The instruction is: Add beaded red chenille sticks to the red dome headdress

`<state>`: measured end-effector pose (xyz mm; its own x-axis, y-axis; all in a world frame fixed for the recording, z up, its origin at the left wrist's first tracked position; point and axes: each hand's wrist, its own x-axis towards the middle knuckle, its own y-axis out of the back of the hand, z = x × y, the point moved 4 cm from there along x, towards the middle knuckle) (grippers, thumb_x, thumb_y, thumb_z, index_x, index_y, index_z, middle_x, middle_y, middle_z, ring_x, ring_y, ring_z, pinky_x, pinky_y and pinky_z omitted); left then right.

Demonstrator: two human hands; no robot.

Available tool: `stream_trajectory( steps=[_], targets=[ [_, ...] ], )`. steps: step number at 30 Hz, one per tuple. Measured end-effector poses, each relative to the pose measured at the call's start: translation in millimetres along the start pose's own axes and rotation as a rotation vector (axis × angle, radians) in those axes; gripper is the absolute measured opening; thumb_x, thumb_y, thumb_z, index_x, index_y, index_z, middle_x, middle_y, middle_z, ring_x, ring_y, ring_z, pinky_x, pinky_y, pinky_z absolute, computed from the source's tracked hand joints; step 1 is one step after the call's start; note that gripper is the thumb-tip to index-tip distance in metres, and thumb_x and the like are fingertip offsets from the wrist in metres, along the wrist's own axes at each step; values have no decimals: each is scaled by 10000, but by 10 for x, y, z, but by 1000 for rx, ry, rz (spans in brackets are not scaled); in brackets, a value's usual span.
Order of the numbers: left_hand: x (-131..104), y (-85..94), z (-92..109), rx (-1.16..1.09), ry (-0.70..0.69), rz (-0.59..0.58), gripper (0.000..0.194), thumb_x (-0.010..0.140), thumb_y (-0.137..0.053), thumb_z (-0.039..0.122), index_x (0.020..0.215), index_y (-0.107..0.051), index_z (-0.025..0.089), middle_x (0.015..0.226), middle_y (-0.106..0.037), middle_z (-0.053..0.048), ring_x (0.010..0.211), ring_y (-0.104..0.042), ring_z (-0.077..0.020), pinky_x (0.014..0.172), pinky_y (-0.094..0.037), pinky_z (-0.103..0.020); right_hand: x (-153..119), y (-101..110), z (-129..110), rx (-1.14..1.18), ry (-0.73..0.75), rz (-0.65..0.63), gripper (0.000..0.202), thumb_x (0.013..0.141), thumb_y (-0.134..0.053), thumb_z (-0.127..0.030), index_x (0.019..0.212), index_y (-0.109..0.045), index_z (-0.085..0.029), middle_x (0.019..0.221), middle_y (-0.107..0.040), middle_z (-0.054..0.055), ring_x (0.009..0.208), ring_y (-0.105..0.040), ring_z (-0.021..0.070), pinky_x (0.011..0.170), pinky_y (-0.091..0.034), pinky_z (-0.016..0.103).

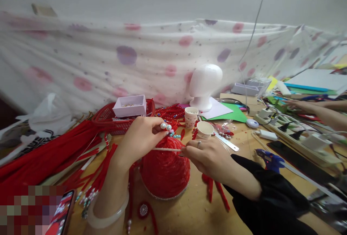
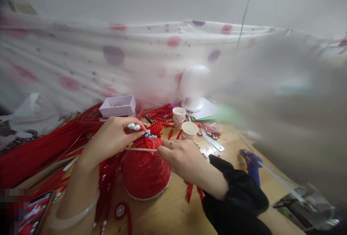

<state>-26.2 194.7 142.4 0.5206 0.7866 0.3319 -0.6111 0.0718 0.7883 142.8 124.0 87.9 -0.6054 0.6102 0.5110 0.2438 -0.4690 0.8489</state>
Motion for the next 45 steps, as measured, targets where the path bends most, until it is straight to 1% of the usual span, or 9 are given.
stream_trajectory(
  steps=[4, 10, 13, 17, 21, 27, 30, 38, 45],
  targets=[
    [13, -10, -7, -7, -1, -2, 113, 837, -639, 211, 822, -743, 169, 798, -756, -37, 729, -663, -186, 657, -432, -288, -20, -7, -20, -11, 34, 32, 303, 1005, -415, -140, 821, -651, -184, 700, -627, -1, 542, -451, 128, 517, -237, 317],
    [5, -4, -25, -10, -10, 4, 102, 829, -650, 208, 834, -746, 176, 807, -761, -30, 726, -663, -182, 656, -431, -283, -96, 158, -104, -140, 183, 293, 192, 967, -553, -104, 818, -644, -184, 847, -702, 24, 689, -563, 142, 607, -354, 302],
    [5, -5, -24, -16, -16, 1, 106, 831, -648, 215, 831, -746, 176, 801, -761, -30, 727, -663, -182, 653, -430, -284, -91, 138, -60, -69, 126, 262, 191, 986, -511, -110, 872, -651, -174, 872, -707, 40, 703, -572, 149, 610, -355, 299],
    [12, -19, -36, -20, -15, 4, 112, 829, -643, 211, 839, -748, 172, 817, -765, -41, 729, -665, -185, 656, -437, -284, -61, 12, 26, 49, 4, 119, 285, 1010, -441, -143, 791, -620, -172, 746, -656, 21, 614, -531, 130, 553, -303, 288],
    [14, -30, -54, -33, -23, 13, 127, 821, -648, 218, 879, -755, 179, 832, -770, -46, 732, -671, -187, 664, -449, -284, -55, -41, 66, 145, -59, 67, 322, 1027, -432, -218, 755, -599, -176, 728, -640, 16, 573, -513, 118, 527, -279, 286],
    [4, -17, -56, -23, -26, 12, 123, 826, -643, 212, 864, -755, 179, 831, -765, -44, 728, -665, -183, 665, -449, -288, -40, 78, 28, 16, 32, 199, 265, 1020, -468, -186, 824, -646, -181, 732, -675, 13, 651, -564, 135, 567, -332, 273],
    [0, -12, -54, -19, -36, 13, 118, 827, -642, 212, 854, -752, 179, 825, -762, -44, 722, -662, -182, 664, -447, -288, -45, 72, 40, 29, 2, 235, 269, 1017, -485, -195, 797, -639, -170, 735, -677, 21, 656, -576, 131, 572, -343, 269],
    [-1, -7, -44, -32, -49, 15, 111, 821, -636, 203, 835, -745, 183, 804, -757, -45, 701, -653, -178, 651, -452, -282, -31, -45, 81, 166, -49, 25, 310, 1029, -426, -216, 779, -603, -166, 718, -640, 21, 606, -538, 128, 551, -323, 277],
    [-26, 14, -24, -18, -20, -9, 107, 834, -630, 200, 795, -728, 178, 805, -754, -33, 727, -660, -177, 666, -447, -279, -78, 145, 5, 13, 47, 240, 266, 1019, -451, -152, 827, -634, -161, 760, -682, 39, 672, -578, 141, 595, -372, 268]
  ],
)
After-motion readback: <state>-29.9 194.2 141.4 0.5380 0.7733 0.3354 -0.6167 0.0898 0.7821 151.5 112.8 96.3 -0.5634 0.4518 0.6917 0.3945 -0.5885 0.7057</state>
